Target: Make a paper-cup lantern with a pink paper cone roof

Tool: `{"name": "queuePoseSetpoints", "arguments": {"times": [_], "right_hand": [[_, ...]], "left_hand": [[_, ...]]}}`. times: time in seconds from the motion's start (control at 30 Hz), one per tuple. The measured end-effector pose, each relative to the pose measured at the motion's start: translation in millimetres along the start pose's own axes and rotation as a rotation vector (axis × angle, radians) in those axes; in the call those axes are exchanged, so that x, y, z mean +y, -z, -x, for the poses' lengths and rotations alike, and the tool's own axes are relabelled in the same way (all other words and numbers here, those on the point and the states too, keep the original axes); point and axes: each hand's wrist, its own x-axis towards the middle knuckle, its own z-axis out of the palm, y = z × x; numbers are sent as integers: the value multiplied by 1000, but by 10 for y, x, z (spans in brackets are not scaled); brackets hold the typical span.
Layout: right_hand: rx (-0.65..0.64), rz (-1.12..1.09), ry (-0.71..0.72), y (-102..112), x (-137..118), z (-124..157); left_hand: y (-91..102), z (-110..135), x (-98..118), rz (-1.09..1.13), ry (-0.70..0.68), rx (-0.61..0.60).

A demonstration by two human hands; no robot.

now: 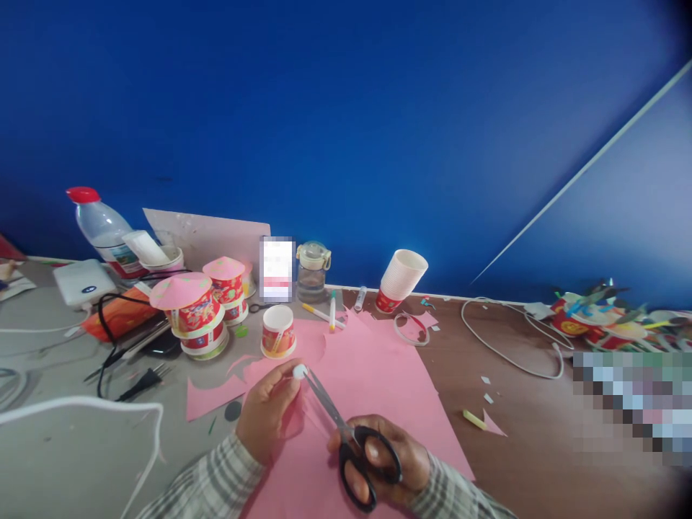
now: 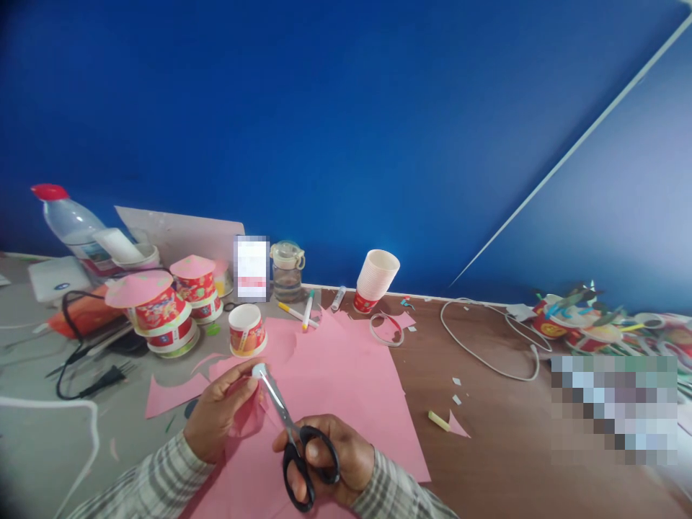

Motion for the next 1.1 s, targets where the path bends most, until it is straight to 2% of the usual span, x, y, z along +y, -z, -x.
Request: {"name": "queuePoseSetpoints", "arguments": {"times": [0.1,0.43,0.67,0.97,1.1], "right_hand": [[-10,-2,-14,-9,2,0],[5,-15,6,-14,3,-10],[17,-3,-2,15,2,-3],[21,27,-3,50,28,-2],[33,91,20,-3,-10,-14]], "left_hand": [[-7,20,41,-116,-124,46],[33,-7,-66,-130,-123,25],[27,-4,-32,-157,-124,18],[30,2,-31,-294,-239,56],[37,19,-28,-377,-308,63]]}}
